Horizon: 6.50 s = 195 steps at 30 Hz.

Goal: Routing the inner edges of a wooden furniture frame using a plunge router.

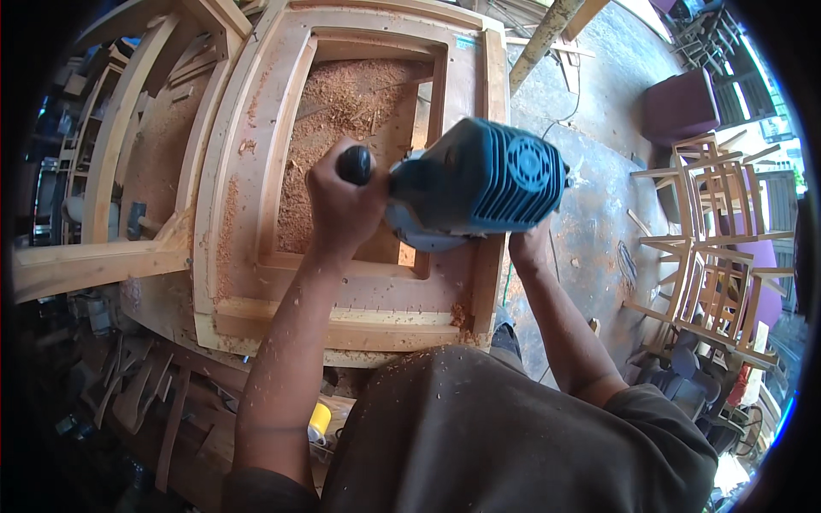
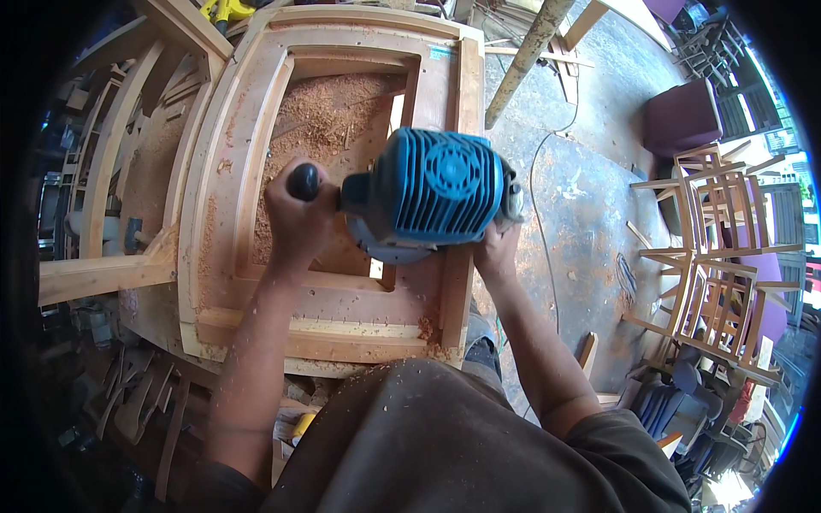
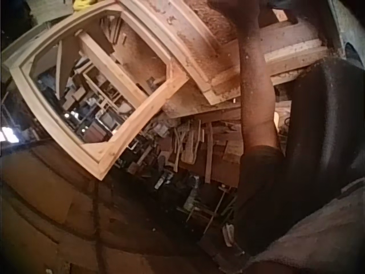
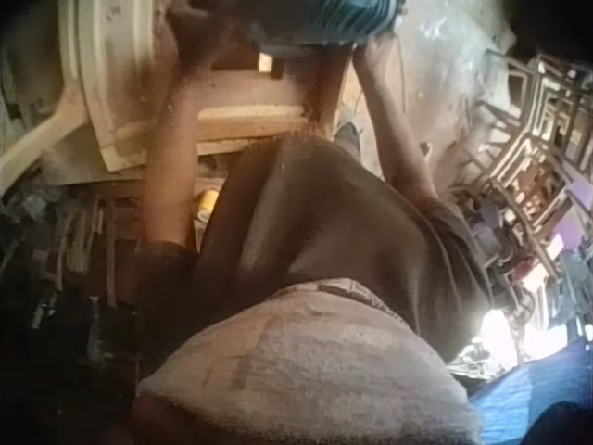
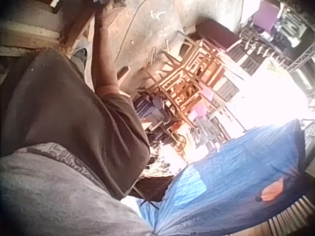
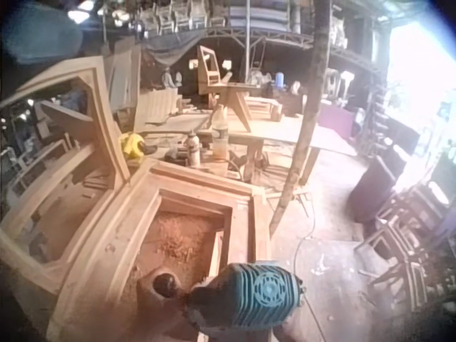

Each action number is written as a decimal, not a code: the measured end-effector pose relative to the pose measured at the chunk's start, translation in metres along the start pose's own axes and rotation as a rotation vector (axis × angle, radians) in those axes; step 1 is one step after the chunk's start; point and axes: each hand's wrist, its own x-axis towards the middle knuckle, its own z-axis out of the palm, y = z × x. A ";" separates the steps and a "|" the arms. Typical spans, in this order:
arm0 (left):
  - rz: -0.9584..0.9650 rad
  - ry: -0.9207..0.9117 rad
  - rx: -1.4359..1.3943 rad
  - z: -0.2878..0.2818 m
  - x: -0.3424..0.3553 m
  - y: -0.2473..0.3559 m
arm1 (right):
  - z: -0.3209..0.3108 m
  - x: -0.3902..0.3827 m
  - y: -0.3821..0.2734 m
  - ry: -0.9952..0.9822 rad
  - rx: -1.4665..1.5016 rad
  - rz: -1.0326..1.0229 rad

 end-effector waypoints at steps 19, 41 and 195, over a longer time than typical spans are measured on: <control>-0.101 -0.046 -0.016 -0.038 -0.098 0.027 | -0.030 -0.160 0.063 -0.083 -0.079 0.391; -0.039 0.026 0.004 -0.015 -0.051 0.010 | -0.011 -0.078 0.020 0.052 -0.229 0.039; -0.815 0.472 0.191 0.083 0.010 -0.023 | 0.000 0.328 0.042 -0.094 0.054 0.203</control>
